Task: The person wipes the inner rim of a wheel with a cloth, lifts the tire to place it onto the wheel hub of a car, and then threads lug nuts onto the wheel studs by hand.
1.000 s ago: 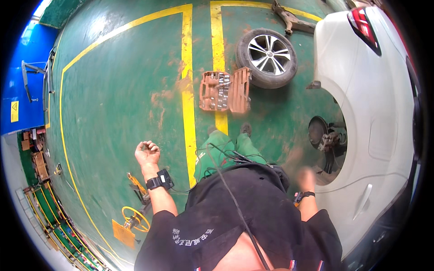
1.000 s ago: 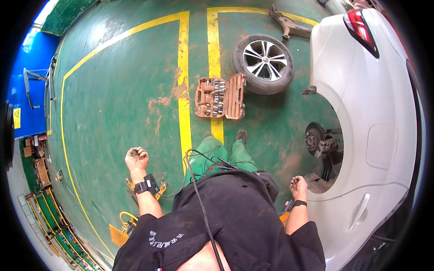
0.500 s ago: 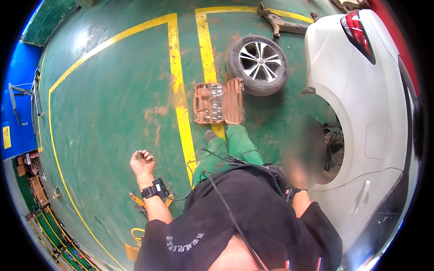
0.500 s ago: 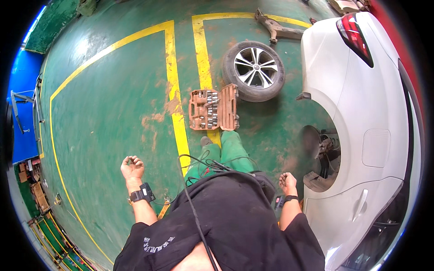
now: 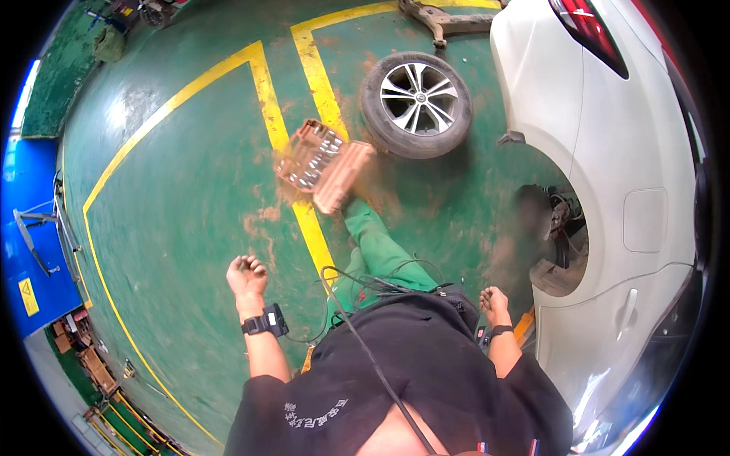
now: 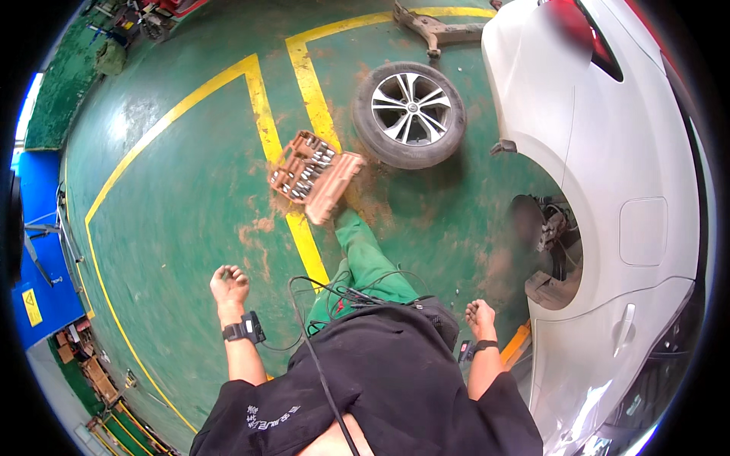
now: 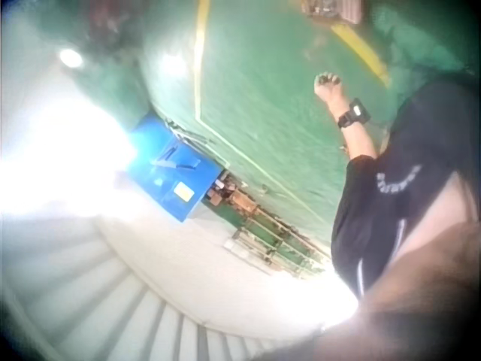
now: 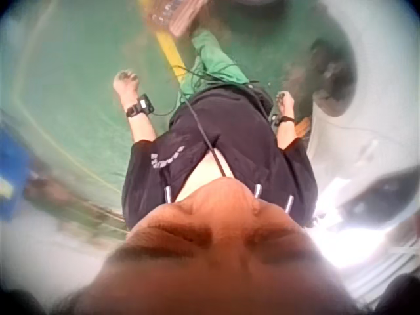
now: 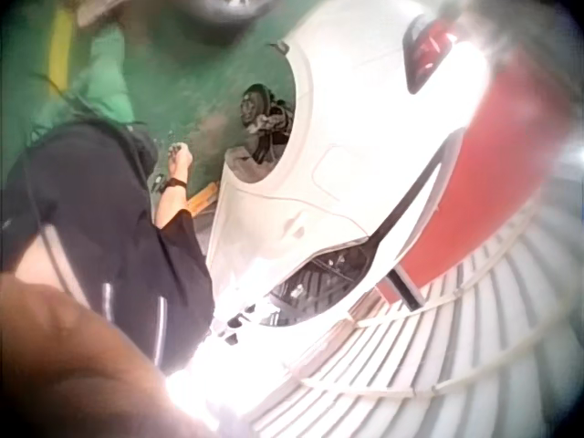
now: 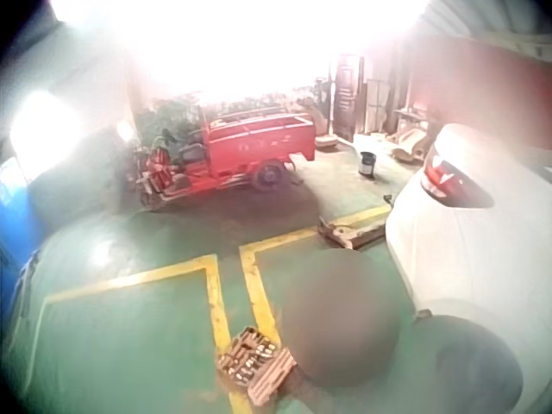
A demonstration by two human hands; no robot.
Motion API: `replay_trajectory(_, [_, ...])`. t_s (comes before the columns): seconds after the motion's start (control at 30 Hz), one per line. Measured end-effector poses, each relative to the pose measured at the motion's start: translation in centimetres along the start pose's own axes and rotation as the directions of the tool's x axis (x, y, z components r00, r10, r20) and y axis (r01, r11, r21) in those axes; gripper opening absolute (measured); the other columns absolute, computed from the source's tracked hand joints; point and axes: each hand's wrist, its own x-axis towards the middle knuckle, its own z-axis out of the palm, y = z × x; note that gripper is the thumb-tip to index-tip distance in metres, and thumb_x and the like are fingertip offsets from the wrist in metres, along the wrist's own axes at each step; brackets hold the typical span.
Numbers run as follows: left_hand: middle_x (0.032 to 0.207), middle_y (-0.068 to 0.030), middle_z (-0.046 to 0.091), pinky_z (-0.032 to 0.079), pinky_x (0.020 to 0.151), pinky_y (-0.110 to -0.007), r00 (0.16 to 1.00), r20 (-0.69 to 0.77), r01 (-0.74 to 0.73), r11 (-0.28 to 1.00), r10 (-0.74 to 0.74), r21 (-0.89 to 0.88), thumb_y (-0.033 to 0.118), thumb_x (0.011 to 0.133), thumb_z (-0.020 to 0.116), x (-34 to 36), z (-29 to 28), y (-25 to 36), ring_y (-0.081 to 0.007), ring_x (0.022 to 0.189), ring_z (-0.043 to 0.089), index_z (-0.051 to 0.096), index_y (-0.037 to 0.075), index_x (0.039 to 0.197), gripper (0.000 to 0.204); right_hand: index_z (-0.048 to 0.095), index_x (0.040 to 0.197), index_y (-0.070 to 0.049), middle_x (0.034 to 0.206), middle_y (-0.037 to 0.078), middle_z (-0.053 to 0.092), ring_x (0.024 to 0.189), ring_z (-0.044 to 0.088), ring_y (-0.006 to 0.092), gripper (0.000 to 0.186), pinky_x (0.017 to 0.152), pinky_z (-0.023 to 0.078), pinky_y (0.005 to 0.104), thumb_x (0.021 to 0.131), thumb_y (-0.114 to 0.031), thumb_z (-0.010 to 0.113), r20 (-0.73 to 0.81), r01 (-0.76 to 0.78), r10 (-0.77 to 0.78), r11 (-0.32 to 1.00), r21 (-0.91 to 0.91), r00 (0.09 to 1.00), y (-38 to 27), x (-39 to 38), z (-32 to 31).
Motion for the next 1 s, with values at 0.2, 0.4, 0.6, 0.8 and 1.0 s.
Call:
replay_trajectory(0.2, [0.078,-0.0036,0.053,0.040,0.052,-0.028,0.991,0.062,0.106,0.984,-0.115,0.141,0.024,0.091,0.053,1.8,11.3,-4.5,-0.0168,0.066,0.048,0.054,0.009,0.082,0.017,0.055,0.077,-0.007,0.073,0.008,0.063,0.059,0.058,0.0194,0.013,0.053,0.046,0.0315,0.087,-0.014,0.050,-0.072,-0.106,0.115,0.987,0.118,0.991,1.1,1.7,-3.3])
replay_trajectory(0.4, [0.075,-0.0042,0.053,0.041,0.054,-0.028,0.997,-0.018,0.078,0.975,-0.076,0.210,0.024,0.091,0.051,4.4,15.5,-5.6,-0.0173,0.065,0.049,0.053,0.010,0.082,0.018,0.057,0.079,-0.008,0.074,0.007,0.063,0.059,0.058,0.0188,0.013,0.053,0.046,0.0311,0.087,-0.016,0.050,-0.018,-0.060,0.061,0.995,0.084,0.998,-6.2,5.1,3.1])
replay_trajectory(0.6, [0.075,-0.0037,0.052,0.041,0.053,-0.027,0.988,-0.113,0.125,0.970,-0.103,0.210,0.024,0.091,0.050,8.4,23.1,-6.7,-0.0166,0.065,0.049,0.052,0.009,0.084,0.017,0.059,0.085,-0.008,0.075,0.005,0.064,0.061,0.060,0.0163,0.015,0.053,0.047,0.0305,0.089,-0.022,0.054,0.042,-0.010,0.010,1.000,-0.005,0.999,-18.6,6.1,11.3])
replay_trajectory(0.8, [0.076,-0.0044,0.055,0.042,0.053,-0.028,0.999,-0.003,0.049,0.947,-0.051,0.318,0.025,0.090,0.053,7.5,37.1,-7.8,-0.0180,0.066,0.051,0.055,0.009,0.083,0.017,0.060,0.086,-0.008,0.076,0.004,0.064,0.063,0.061,0.0144,0.014,0.055,0.049,0.0282,0.090,-0.020,0.054,0.136,0.080,-0.075,0.996,-0.028,0.988,-30.0,7.0,18.2])
replay_trajectory(1.0, [0.076,-0.0047,0.056,0.040,0.053,-0.028,0.999,0.053,-0.023,0.919,0.002,0.394,0.021,0.088,0.052,10.6,47.4,-5.3,-0.0180,0.066,0.051,0.055,0.008,0.083,0.014,0.061,0.091,-0.008,0.080,0.004,0.066,0.066,0.062,0.0149,0.012,0.060,0.051,0.0288,0.090,-0.018,0.056,0.256,0.111,-0.125,0.991,0.072,0.958,-37.7,6.0,27.2])
